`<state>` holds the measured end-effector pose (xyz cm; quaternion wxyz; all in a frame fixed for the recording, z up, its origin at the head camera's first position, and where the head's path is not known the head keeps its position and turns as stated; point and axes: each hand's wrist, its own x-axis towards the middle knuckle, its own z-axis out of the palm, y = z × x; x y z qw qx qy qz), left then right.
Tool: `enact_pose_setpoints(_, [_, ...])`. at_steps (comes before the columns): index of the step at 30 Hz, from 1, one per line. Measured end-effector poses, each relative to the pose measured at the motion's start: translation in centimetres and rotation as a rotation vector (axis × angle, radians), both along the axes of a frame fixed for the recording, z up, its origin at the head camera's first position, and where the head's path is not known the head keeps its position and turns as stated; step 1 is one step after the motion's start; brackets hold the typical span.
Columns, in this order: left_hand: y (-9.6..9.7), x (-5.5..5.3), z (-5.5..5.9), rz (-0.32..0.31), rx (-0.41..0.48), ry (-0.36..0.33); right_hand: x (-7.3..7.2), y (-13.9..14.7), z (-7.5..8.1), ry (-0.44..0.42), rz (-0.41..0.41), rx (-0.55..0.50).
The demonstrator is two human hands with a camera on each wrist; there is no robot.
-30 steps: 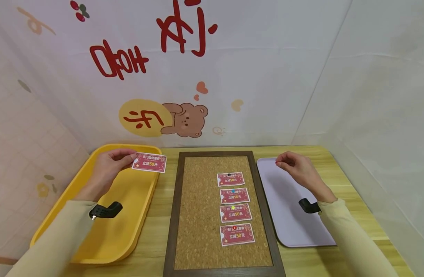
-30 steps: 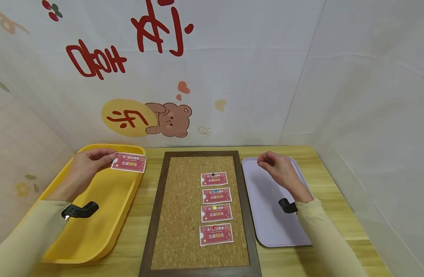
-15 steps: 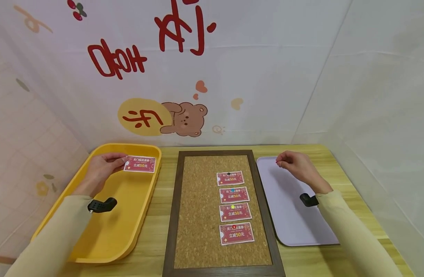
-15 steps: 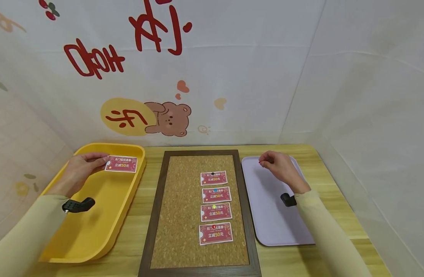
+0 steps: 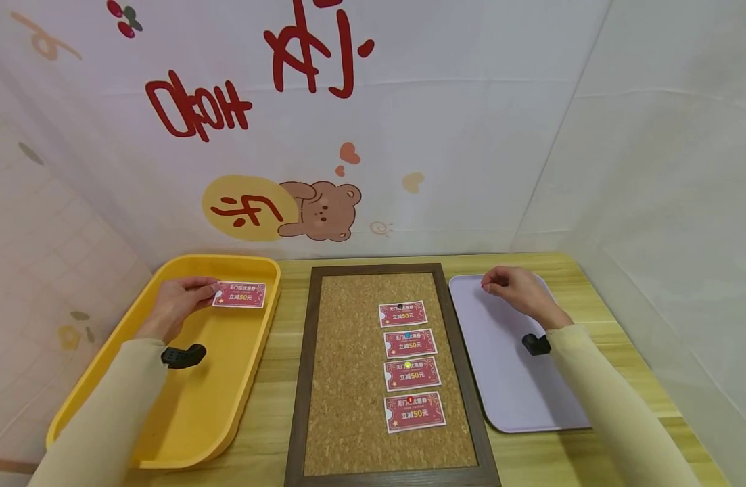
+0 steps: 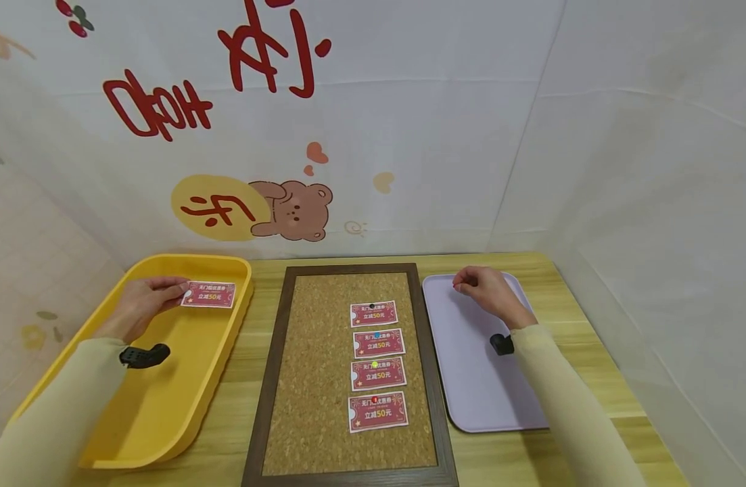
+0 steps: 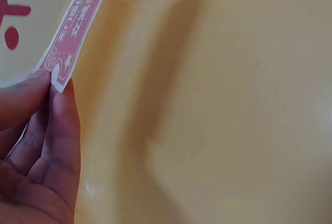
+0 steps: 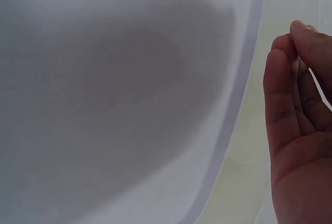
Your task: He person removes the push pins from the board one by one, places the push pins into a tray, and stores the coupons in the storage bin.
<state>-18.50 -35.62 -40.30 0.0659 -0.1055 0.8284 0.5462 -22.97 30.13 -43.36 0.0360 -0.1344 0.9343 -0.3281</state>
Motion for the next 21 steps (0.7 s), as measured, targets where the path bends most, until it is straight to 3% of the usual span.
enact_pose_setpoints(9, [-1.7,-0.3,-1.6,0.008,-0.014,-0.042,-1.0,0.4,-1.6,-0.022,0.029,-0.042])
enact_pose_setpoints(21, [-2.9,0.0,-2.7,0.025,-0.091,-0.085,-1.2,0.1,-2.5,-0.062,0.044,-0.017])
